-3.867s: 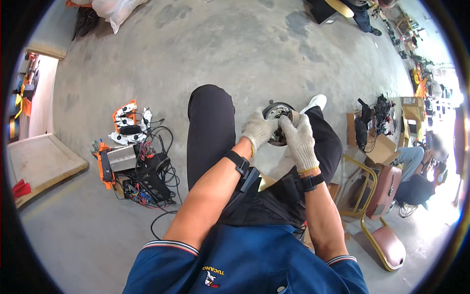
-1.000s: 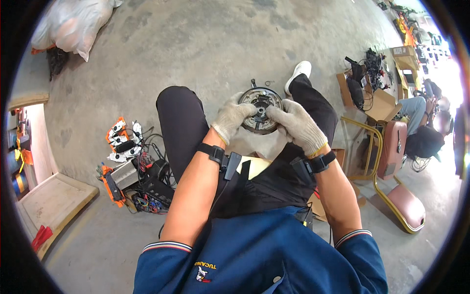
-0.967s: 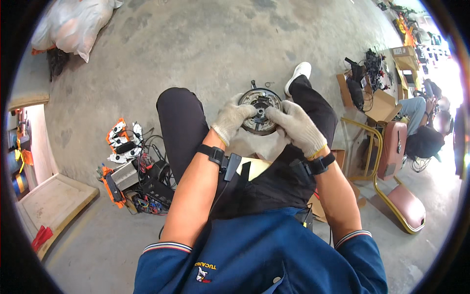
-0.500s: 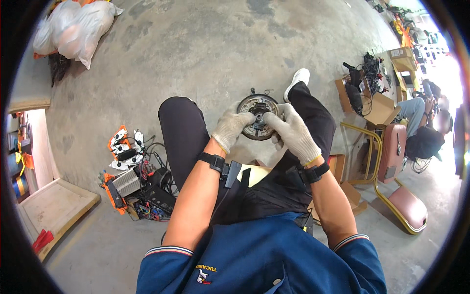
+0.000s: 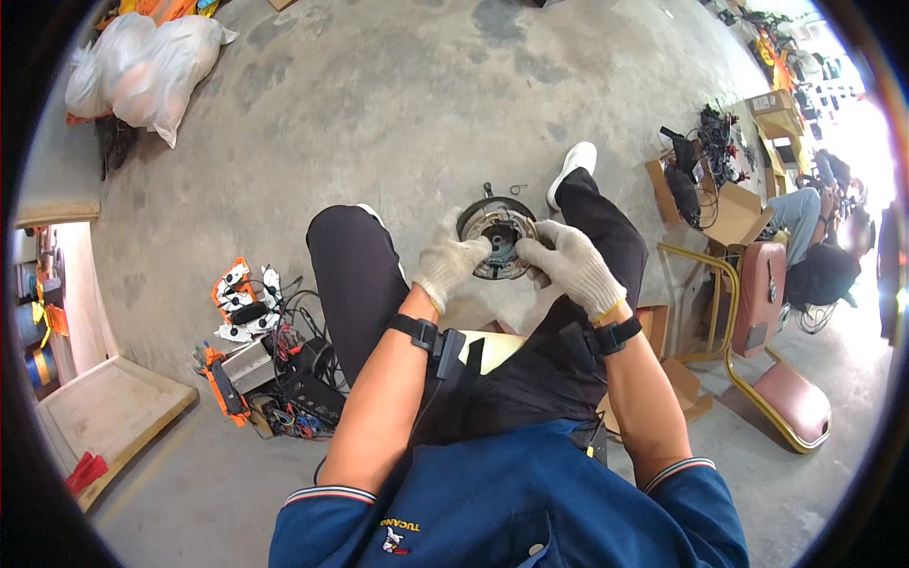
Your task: Inspecting and assembling motorcycle drum brake components, including the brake shoes and cam.
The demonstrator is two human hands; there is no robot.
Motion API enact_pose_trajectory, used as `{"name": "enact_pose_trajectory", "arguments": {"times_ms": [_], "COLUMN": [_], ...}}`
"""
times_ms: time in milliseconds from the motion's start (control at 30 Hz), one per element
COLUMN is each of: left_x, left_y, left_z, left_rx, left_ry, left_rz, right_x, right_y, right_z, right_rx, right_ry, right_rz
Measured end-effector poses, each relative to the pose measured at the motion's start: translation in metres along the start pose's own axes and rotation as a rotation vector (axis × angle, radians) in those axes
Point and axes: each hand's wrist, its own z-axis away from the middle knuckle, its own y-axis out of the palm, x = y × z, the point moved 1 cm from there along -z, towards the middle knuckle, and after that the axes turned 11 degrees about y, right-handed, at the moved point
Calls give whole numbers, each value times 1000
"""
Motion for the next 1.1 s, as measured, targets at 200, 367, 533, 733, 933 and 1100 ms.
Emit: {"name": "enact_pose_trajectory", "arguments": {"times_ms": [200,367,533,733,933,1100], "left_x": [0,-19,-34,-48,-54,-64], "left_y": [-1,-2,-5,-6,-7,-6], "left_z": [2,4,8,13,17,19], "left_rx": [-70,-89,-5,25,73,65], "left_ry": [-2,17,51,-21,30,96], "left_rz": [-108,11,151,257,330,259], "right_x": [23,-11,-20,-12,-15,-19], "right_y": [2,-2,-5,-6,-7,3], "right_z": [8,-5,-7,5,9,13], "right_rx": [-166,-489,-71,-79,-57,-351], "right_ry": [84,-139,-144,-186,-163,-476], "right_rz": [267,663,-17,24,-36,-19]}}
